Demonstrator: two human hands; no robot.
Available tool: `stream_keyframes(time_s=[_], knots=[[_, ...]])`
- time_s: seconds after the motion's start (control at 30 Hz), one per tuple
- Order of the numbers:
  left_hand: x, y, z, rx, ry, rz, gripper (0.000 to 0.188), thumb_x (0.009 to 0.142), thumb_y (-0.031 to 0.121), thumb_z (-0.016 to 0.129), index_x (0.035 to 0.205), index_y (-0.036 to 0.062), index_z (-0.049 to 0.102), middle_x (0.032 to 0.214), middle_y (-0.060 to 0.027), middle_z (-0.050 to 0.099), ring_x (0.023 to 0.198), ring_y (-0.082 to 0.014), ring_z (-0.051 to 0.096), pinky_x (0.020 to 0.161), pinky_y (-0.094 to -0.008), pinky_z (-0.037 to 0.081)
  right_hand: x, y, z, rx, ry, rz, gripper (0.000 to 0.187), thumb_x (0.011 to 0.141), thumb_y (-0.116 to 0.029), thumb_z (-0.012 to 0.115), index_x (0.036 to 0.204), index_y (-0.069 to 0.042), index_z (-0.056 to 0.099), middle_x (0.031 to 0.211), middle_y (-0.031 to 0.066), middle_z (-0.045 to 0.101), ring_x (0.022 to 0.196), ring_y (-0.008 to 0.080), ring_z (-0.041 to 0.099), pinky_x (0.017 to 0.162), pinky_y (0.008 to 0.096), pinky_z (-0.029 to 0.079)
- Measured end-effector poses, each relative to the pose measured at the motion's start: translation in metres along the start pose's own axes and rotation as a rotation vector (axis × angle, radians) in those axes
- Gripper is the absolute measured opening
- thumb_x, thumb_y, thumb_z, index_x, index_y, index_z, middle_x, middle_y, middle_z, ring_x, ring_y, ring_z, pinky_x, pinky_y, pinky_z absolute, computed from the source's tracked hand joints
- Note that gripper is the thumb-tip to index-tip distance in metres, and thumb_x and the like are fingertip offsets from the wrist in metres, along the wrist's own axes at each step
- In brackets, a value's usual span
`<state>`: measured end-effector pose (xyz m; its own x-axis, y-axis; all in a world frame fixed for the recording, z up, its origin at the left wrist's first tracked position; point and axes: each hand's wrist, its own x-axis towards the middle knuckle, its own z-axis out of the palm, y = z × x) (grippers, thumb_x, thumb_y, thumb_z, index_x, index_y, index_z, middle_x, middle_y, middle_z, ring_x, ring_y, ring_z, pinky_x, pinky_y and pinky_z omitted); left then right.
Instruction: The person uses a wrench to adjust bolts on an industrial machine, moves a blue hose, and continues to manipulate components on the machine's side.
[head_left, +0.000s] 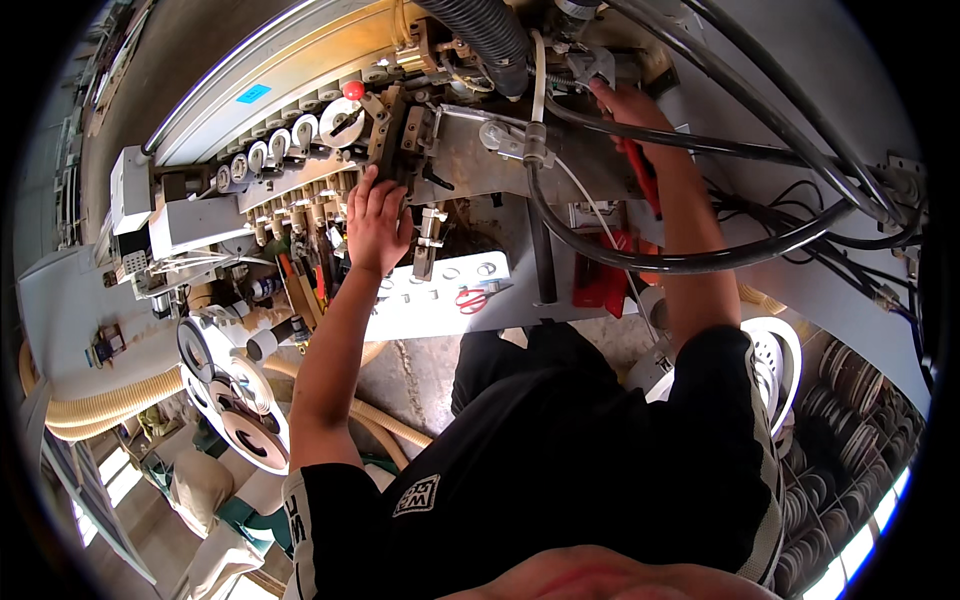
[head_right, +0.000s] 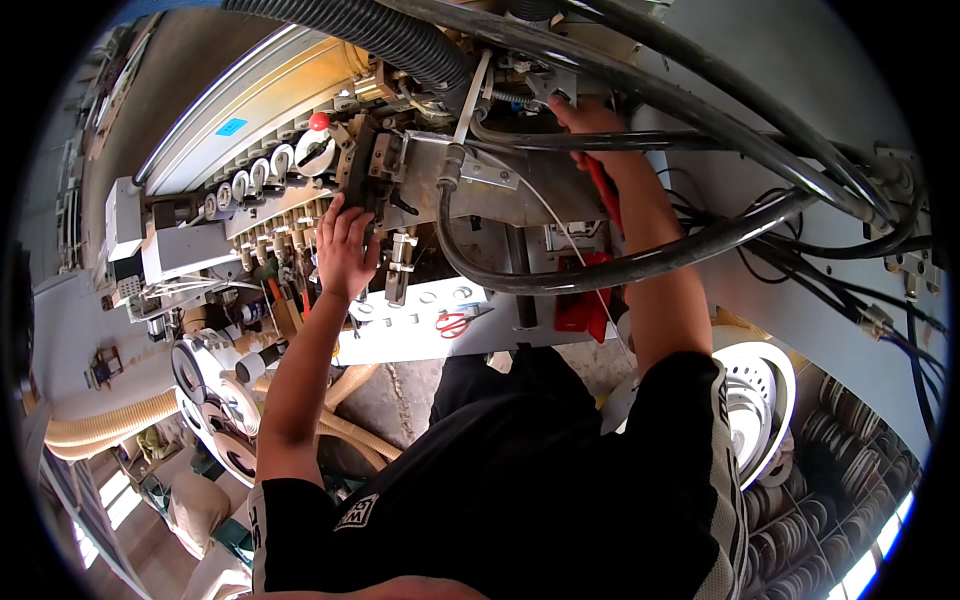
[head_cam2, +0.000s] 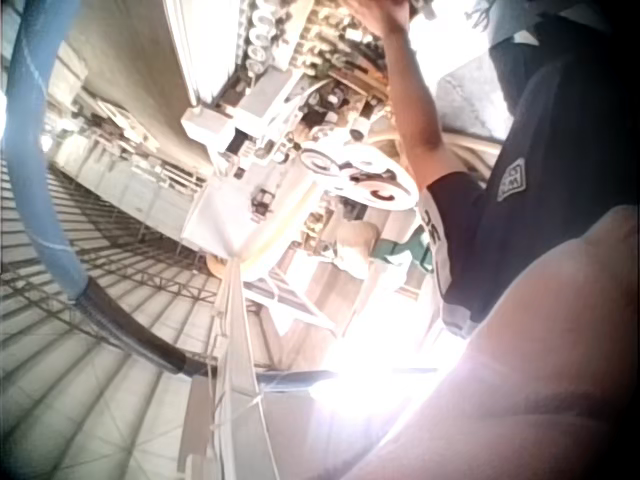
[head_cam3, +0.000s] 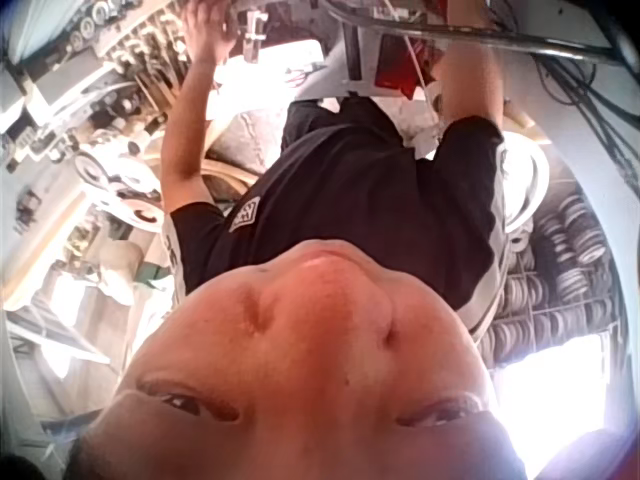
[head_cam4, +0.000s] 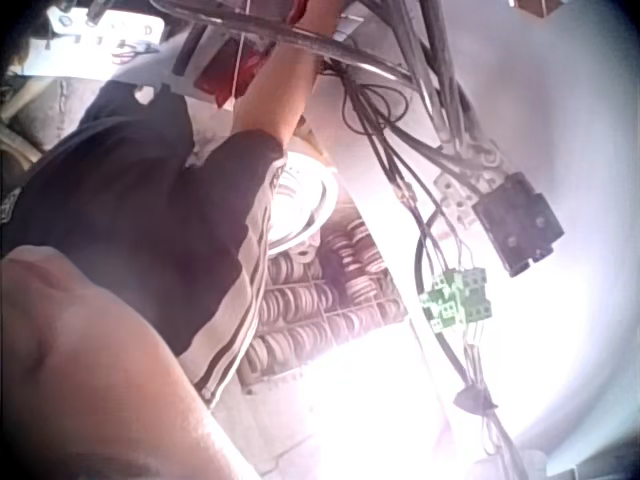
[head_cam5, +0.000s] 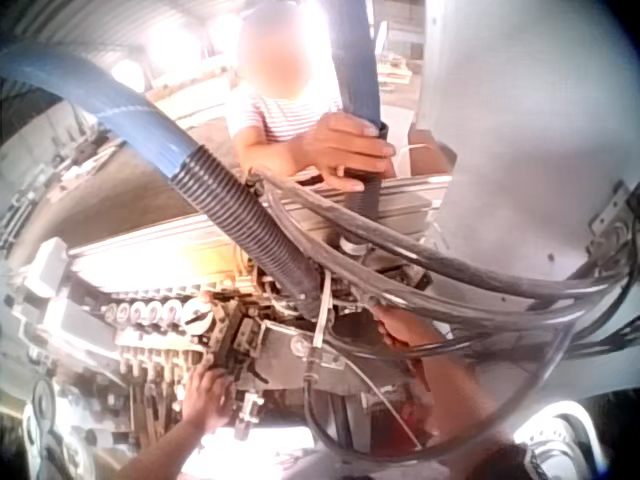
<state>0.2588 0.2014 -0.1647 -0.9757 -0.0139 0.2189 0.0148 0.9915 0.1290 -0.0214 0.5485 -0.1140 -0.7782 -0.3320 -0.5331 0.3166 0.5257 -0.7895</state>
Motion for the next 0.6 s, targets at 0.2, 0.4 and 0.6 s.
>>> stream_keyframes(time_s=[0.2,0.4,0.6], knots=[[0.001,0.000,0.001,-0.003,-0.016,-0.011,0.032,0.089,0.023,0.066,0.120,0.0120,0.065,0.131,-0.0081,0.059,0.147,-0.0325,0.037,0.120,-0.0529,0.031,0.036,-0.002,-0.031,-0.170,-0.076,-0.042,0.060,0.094,-0.068,0.062,0.087,-0.008,0.057,0.060,-0.0024,0.048,0.043,0.0103,0.048,0.042,0.0283,0.039],[0.000,0.000,0.002,0.006,-0.007,0.003,0.031,0.090,0.023,0.069,0.120,0.0128,0.065,0.130,-0.0076,0.059,0.147,-0.0329,0.038,0.118,-0.0525,0.031,0.061,-0.003,-0.049,-0.255,-0.150,0.045,0.057,0.094,-0.066,0.063,0.089,-0.009,0.057,0.058,-0.0033,0.046,0.042,0.0098,0.046,0.040,0.0292,0.037],[0.005,0.003,-0.001,0.000,-0.013,-0.010,0.033,0.088,0.021,0.066,0.120,0.0120,0.065,0.131,-0.0080,0.058,0.147,-0.0320,0.037,0.121,-0.0524,0.030,0.050,0.011,-0.019,-0.165,-0.062,-0.111,0.059,0.095,-0.065,0.062,0.086,-0.007,0.057,0.064,0.0003,0.055,0.046,0.0131,0.052,0.042,0.0295,0.041]])
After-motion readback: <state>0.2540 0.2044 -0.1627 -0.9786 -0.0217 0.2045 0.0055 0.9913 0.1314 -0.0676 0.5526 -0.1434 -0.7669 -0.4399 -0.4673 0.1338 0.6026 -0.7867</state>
